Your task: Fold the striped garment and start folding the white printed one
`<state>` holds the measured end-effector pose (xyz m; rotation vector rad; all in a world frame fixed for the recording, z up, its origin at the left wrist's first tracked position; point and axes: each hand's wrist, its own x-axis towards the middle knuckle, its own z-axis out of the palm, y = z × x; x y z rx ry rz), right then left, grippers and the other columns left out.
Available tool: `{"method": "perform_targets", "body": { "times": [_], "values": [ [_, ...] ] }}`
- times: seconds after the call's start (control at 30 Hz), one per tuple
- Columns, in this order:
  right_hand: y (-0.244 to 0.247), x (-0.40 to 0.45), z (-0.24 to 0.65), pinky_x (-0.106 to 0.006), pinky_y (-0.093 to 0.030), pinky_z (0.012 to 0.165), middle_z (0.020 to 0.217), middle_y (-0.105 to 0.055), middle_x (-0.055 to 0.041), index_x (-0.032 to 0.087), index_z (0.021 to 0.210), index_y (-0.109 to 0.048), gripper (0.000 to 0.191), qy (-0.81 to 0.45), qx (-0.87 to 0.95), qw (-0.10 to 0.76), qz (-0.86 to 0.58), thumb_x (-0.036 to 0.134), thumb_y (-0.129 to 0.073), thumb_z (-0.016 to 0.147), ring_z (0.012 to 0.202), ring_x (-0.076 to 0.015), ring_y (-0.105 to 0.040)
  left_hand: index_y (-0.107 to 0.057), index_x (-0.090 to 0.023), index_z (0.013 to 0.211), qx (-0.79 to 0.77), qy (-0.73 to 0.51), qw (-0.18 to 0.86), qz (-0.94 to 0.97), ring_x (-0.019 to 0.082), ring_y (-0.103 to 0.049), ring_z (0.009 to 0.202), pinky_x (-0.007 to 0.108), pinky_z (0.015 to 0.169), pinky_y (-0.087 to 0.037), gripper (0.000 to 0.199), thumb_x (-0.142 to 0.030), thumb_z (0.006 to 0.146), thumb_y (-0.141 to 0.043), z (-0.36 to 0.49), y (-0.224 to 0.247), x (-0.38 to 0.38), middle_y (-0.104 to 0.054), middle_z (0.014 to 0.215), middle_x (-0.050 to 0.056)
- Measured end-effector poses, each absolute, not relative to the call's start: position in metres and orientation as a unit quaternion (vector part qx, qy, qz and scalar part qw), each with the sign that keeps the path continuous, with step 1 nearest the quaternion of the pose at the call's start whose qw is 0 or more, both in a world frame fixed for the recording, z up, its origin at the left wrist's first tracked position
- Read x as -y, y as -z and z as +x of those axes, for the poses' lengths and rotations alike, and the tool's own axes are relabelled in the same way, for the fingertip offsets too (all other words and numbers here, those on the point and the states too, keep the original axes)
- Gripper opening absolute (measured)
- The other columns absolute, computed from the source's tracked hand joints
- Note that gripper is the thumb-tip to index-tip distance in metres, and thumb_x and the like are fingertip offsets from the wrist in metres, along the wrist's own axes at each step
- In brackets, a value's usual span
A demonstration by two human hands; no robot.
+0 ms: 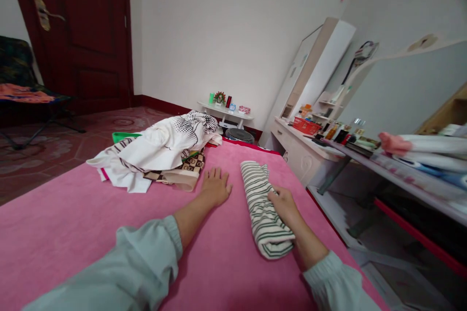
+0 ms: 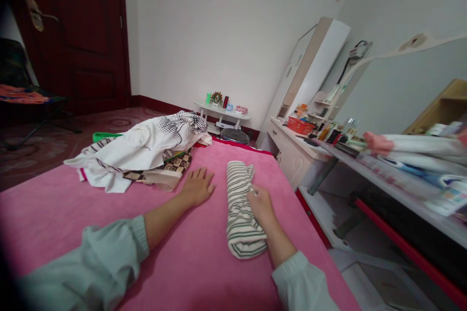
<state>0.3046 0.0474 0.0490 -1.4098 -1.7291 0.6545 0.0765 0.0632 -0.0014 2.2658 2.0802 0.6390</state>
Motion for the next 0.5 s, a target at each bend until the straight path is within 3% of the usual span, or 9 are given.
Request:
{"method": "perform_targets", "body": {
  "times": [0.17, 0.3, 0.4, 0.5],
  "values": [
    [-0.12, -0.101, 0.333, -0.028, -0.047, 0.065, 0.065, -0.066, -0.001, 0.016, 0.077, -0.073, 0.032, -0.119, 0.743, 0.361, -0.55, 0.024, -0.044, 0.069, 0.073, -0.0224, -0.061, -0.044, -0.021, 0.139, -0.66, -0.187, -0.015, 0.727, 0.034, -0.026, 0.138, 0.054, 0.11, -0.017, 0.056, -0.049, 0.092, -0.032, 0.08, 0.012, -0.066, -0.034, 0.149, 0.016],
    [-0.164, -0.169, 0.355, -0.028, -0.045, 0.07, 0.076, -0.07, -0.0045, 0.013, 0.091, -0.074, 0.037, 0.012, 0.76, 0.311, -0.571, 0.016, -0.043, 0.07, 0.079, -0.022, -0.062, -0.044, -0.02, 0.14, -0.664, -0.186, -0.008, 0.724, 0.034, -0.025, 0.139, 0.053, 0.111, -0.016, 0.056, -0.047, 0.092, -0.034, 0.08, 0.01, -0.067, -0.032, 0.15, 0.016],
    [-0.168, -0.213, 0.367, -0.028, -0.044, 0.075, 0.091, -0.071, -0.0086, 0.013, 0.099, -0.073, 0.038, 0.103, 0.754, 0.275, -0.587, 0.016, -0.044, 0.074, 0.087, -0.0231, -0.062, -0.043, -0.021, 0.14, -0.668, -0.185, -0.001, 0.721, 0.034, -0.024, 0.14, 0.054, 0.111, -0.015, 0.056, -0.046, 0.092, -0.035, 0.081, 0.008, -0.067, -0.032, 0.151, 0.015],
    [-0.141, -0.243, 0.377, -0.029, -0.043, 0.076, 0.103, -0.069, -0.0108, 0.016, 0.11, -0.069, 0.04, 0.144, 0.723, 0.246, -0.63, 0.02, -0.045, 0.079, 0.091, -0.0241, -0.062, -0.043, -0.021, 0.141, -0.666, -0.185, 0.004, 0.723, 0.034, -0.023, 0.14, 0.055, 0.112, -0.014, 0.056, -0.047, 0.091, -0.034, 0.082, 0.007, -0.068, -0.031, 0.151, 0.015]
  ]
}}
